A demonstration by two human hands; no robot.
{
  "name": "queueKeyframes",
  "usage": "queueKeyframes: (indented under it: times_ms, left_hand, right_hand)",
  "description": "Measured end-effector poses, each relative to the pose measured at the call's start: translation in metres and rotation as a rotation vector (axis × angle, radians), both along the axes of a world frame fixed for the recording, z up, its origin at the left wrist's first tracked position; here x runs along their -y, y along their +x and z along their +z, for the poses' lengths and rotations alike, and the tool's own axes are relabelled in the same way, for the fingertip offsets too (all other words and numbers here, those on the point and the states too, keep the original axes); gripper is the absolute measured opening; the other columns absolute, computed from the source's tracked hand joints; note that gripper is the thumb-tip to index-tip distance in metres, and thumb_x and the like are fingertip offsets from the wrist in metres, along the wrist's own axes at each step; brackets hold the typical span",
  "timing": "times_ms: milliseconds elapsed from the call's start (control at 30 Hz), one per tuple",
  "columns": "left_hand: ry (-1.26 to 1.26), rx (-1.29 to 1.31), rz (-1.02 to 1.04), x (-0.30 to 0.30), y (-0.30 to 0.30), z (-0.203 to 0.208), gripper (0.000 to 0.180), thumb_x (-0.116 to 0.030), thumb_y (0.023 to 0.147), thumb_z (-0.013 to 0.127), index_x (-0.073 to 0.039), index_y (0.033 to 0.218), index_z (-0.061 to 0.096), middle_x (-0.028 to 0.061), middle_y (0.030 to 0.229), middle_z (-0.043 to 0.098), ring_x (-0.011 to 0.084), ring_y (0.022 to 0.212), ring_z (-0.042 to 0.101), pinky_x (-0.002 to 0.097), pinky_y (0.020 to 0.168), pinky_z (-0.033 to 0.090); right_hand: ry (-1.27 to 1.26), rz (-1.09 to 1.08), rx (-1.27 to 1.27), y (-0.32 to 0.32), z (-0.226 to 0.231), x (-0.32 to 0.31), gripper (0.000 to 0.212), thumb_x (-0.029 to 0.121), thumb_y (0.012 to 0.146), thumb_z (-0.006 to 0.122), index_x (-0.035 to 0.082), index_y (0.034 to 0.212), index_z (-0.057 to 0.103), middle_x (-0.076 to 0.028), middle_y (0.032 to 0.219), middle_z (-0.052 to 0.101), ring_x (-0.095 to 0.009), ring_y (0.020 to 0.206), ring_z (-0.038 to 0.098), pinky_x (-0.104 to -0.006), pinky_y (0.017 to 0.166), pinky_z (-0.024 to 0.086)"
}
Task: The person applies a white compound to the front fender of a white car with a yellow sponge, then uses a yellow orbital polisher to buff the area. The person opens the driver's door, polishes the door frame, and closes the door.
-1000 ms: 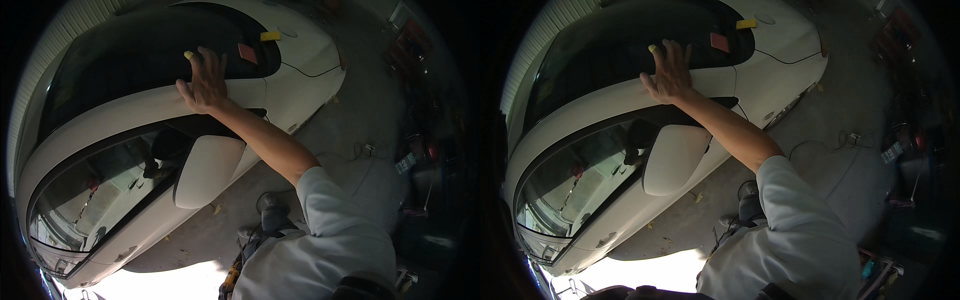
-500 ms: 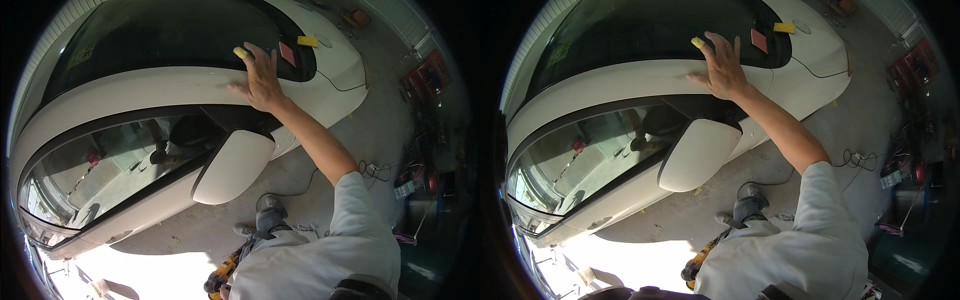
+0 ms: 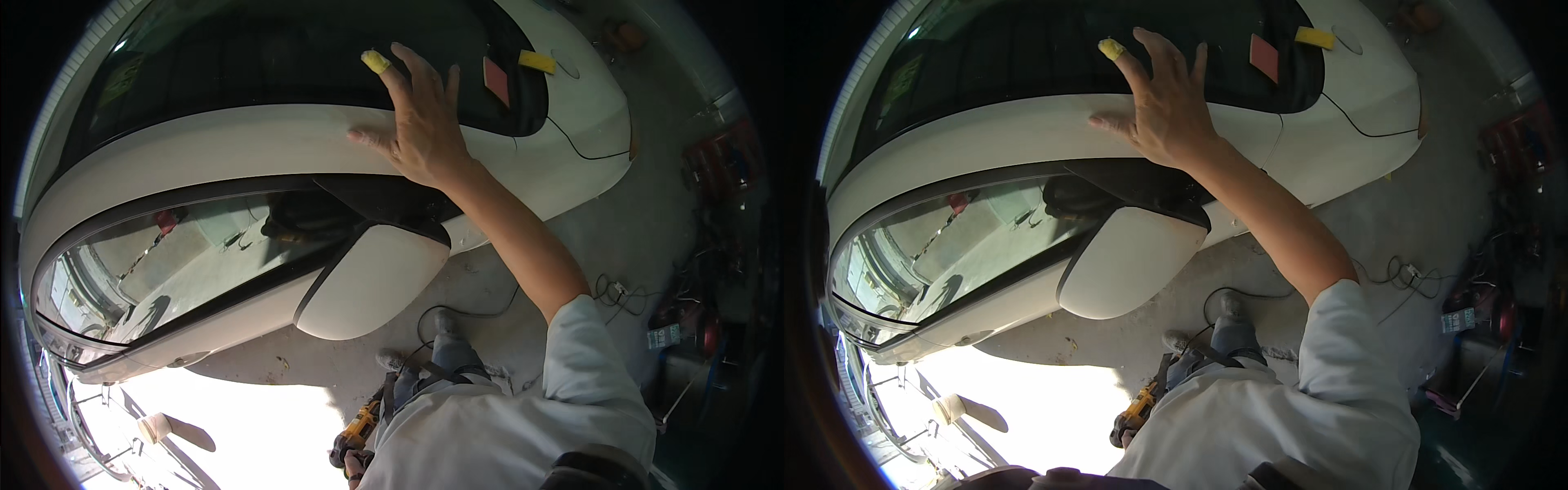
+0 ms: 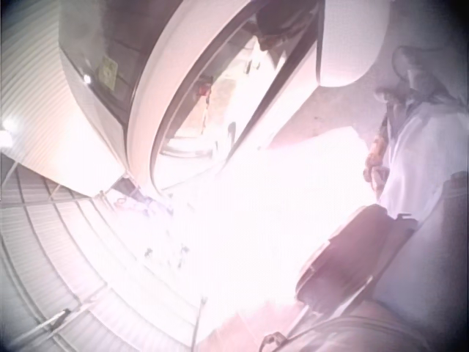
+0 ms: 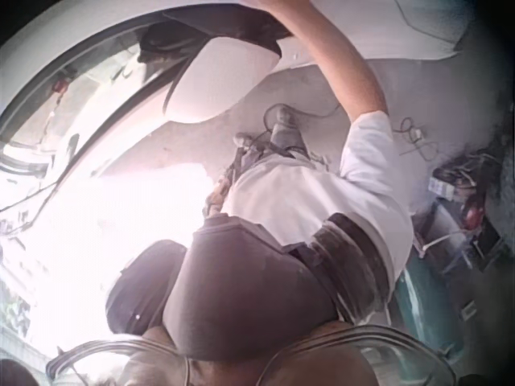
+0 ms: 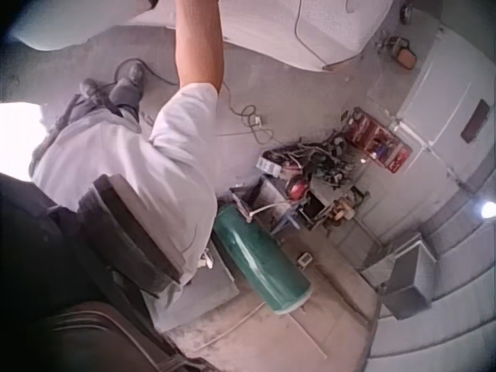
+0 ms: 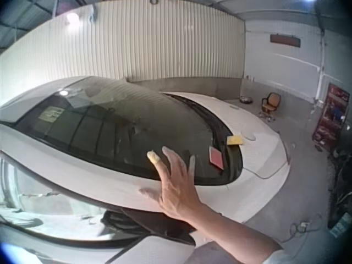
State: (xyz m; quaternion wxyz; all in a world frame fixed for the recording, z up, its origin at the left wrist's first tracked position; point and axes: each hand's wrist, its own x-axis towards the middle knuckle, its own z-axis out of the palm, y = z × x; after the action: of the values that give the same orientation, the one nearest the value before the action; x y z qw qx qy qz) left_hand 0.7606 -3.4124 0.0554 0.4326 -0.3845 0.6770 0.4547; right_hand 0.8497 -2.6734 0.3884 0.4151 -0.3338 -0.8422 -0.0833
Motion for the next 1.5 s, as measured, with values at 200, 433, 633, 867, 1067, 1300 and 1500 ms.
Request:
queueKeyframes:
  times_ms: [200,433,633,867,1067,1300,1500]
  left_hand:
    - [0.048,0.005,-0.015,-0.004,0.025,0.007,0.013,-0.012,0.082,0.06,-0.006,0.074,0.051,0.0073,0.063,0.053,0.0254,0.052,0.055,0.0369,0.054,0.051]
    - [-0.007,-0.188,0.009,-0.072,0.075,0.067,0.013,-0.012,0.087,0.062,-0.003,0.079,0.056,0.0082,0.063,0.055,0.0252,0.052,0.06,0.0391,0.052,0.053]
    - [0.046,-0.253,0.155,-0.076,0.11,0.078,0.018,-0.013,0.088,0.065,-0.007,0.074,0.055,0.0055,0.061,0.052,0.0222,0.049,0.055,0.037,0.048,0.047]
    - [0.068,-0.459,-0.059,-0.081,0.157,0.08,0.014,-0.014,0.09,0.064,-0.003,0.081,0.062,0.0093,0.066,0.061,0.0233,0.053,0.062,0.0385,0.053,0.052]
    - [-0.065,-0.537,-0.475,-0.081,0.159,0.082,0.017,-0.019,0.09,0.065,-0.005,0.082,0.064,0.0069,0.067,0.063,0.0219,0.056,0.064,0.0383,0.054,0.051]
    - [0.074,-0.381,-0.161,-0.066,0.136,0.07,0.019,-0.02,0.088,0.067,-0.006,0.076,0.063,0.0066,0.063,0.061,0.0211,0.052,0.061,0.0388,0.049,0.048]
    - [0.123,-0.303,-0.227,-0.055,0.081,0.028,0.023,-0.022,0.089,0.068,-0.007,0.072,0.061,0.0068,0.063,0.062,0.0216,0.052,0.061,0.038,0.048,0.047]
  right_hand:
    - [-0.043,0.145,0.012,-0.014,0.027,0.027,0.083,0.062,0.092,0.07,0.02,0.155,0.037,-0.021,0.154,0.034,-0.044,0.144,0.038,-0.0833,0.111,0.023]
    - [0.116,0.104,-0.21,-0.006,0.002,0.007,0.091,0.064,0.095,0.065,0.013,0.16,0.028,-0.024,0.159,0.028,-0.044,0.146,0.038,-0.0855,0.111,0.019]
    - [-0.01,0.351,-0.145,-0.055,0.03,0.022,0.075,0.042,0.101,0.067,0.011,0.159,0.032,-0.021,0.155,0.041,-0.038,0.136,0.053,-0.0629,0.113,0.043]
    - [-0.458,0.726,-0.168,0.12,-0.144,0.084,0.024,0.014,0.111,0.048,-0.002,0.118,0.065,-0.011,0.083,0.062,-0.021,0.064,0.054,-0.0392,0.056,0.044]
    - [-1.445,0.25,0.376,0.293,-0.335,0.219,0.044,0.027,0.111,0.047,0.003,0.147,0.05,-0.017,0.114,0.068,-0.027,0.102,0.067,-0.0417,0.089,0.055]
    - [-1.846,-0.159,0.43,0.372,-0.385,0.275,0.042,0.028,0.11,0.05,0.004,0.143,0.054,-0.017,0.121,0.066,-0.027,0.108,0.066,-0.0435,0.093,0.054]
    - [-1.928,-0.352,0.291,0.388,-0.373,0.346,0.04,0.029,0.109,0.052,0.005,0.14,0.058,-0.017,0.127,0.065,-0.028,0.113,0.064,-0.0451,0.097,0.053]
